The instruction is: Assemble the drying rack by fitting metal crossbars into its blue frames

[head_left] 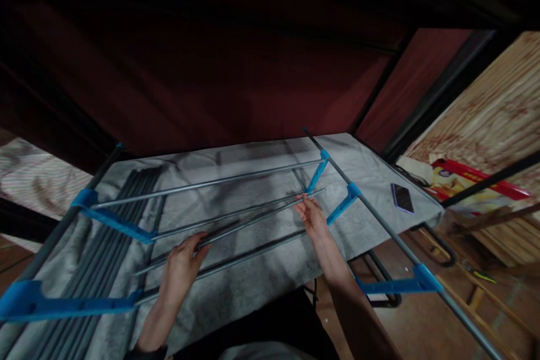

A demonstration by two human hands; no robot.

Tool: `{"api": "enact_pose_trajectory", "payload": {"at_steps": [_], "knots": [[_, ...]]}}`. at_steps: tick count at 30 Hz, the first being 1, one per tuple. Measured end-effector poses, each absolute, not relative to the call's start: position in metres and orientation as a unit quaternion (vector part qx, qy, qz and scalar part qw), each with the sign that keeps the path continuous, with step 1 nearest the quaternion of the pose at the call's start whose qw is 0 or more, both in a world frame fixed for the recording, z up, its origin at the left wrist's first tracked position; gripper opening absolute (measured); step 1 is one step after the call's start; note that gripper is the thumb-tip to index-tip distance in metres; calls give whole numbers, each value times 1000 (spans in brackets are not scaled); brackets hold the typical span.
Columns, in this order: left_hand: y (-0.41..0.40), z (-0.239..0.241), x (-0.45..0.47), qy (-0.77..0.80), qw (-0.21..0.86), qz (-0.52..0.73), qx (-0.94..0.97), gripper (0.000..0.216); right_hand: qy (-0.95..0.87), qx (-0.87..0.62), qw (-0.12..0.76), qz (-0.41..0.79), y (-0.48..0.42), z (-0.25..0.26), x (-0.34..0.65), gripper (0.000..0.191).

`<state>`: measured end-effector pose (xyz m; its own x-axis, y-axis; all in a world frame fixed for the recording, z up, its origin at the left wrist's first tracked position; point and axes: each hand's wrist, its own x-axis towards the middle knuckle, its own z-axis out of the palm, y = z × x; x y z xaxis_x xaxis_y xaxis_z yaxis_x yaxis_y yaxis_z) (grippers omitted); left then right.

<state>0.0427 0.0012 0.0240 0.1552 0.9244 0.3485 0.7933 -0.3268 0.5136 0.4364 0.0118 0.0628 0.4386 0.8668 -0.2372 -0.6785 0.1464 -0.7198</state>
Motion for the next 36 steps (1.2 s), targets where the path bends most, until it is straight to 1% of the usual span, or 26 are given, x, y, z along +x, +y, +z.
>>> {"api": "enact_pose_trajectory", "payload": {"at_steps": [6,10,15,19,23,30,36], "knots": [[-8,28,38,634,103,269,718,26,-120,-406,745,515,16,66,452,17],[-9,29,34,619,101,278,728,23,-103,-426,747,500,14,72,458,9],[-5,23,28,583,109,302,746,30,-92,-442,749,486,13,78,462,9],[-5,17,24,563,109,276,771,35,-88,-443,756,474,13,80,466,10],[-8,19,26,560,87,247,786,42,-88,-430,763,475,12,81,470,9],[-19,32,38,587,97,242,766,40,-67,-443,760,470,12,81,472,11],[-25,26,36,588,75,265,761,40,-72,-451,758,466,14,75,471,8]]}}
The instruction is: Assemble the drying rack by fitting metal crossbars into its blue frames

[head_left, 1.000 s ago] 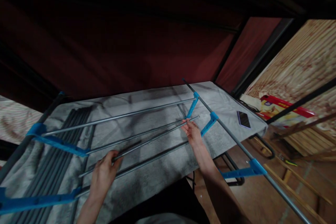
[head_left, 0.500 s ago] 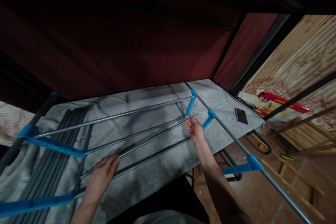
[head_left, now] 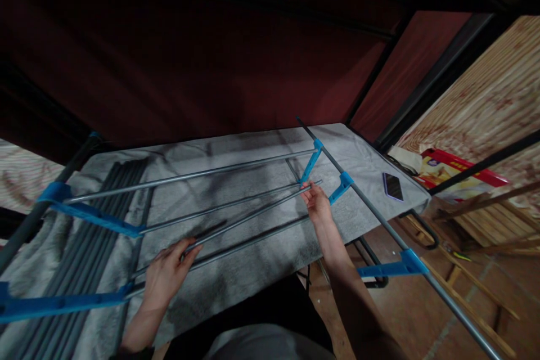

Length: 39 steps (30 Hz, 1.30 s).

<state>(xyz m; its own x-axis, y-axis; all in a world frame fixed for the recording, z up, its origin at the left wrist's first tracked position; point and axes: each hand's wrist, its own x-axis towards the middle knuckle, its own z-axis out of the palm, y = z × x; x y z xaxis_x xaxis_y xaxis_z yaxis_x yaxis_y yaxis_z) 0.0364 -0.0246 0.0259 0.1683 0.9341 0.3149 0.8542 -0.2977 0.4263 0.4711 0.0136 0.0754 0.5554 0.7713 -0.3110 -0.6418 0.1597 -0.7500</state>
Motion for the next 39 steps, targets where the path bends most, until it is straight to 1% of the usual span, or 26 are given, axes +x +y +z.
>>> {"api": "enact_pose_trajectory", "payload": {"at_steps": [2,6,8,13,16,21,25,29,31,34,39], "knots": [[-25,24,36,579,65,270,767,42,-74,-452,754,470,15,72,472,7],[-25,25,37,555,66,264,786,46,-60,-462,741,483,17,67,472,19],[-24,26,40,547,68,259,793,48,-55,-461,738,489,17,66,472,21],[-25,25,44,548,77,244,797,50,-58,-464,726,504,13,64,468,14],[-26,23,45,554,89,246,790,45,-71,-469,717,512,8,62,465,9],[-28,25,44,581,86,239,773,30,-92,-473,709,515,-1,55,461,5],[-28,30,51,585,96,231,771,24,-100,-465,705,526,-6,49,453,13],[-28,37,63,565,110,225,786,27,-109,-449,697,549,-9,42,439,17],[-29,41,68,563,99,226,789,27,-112,-454,688,555,-10,37,433,15],[-33,45,72,578,53,231,781,27,-115,-468,677,557,-11,29,430,13],[-44,46,75,628,4,248,738,30,-142,-467,681,547,-10,21,435,13]]}}
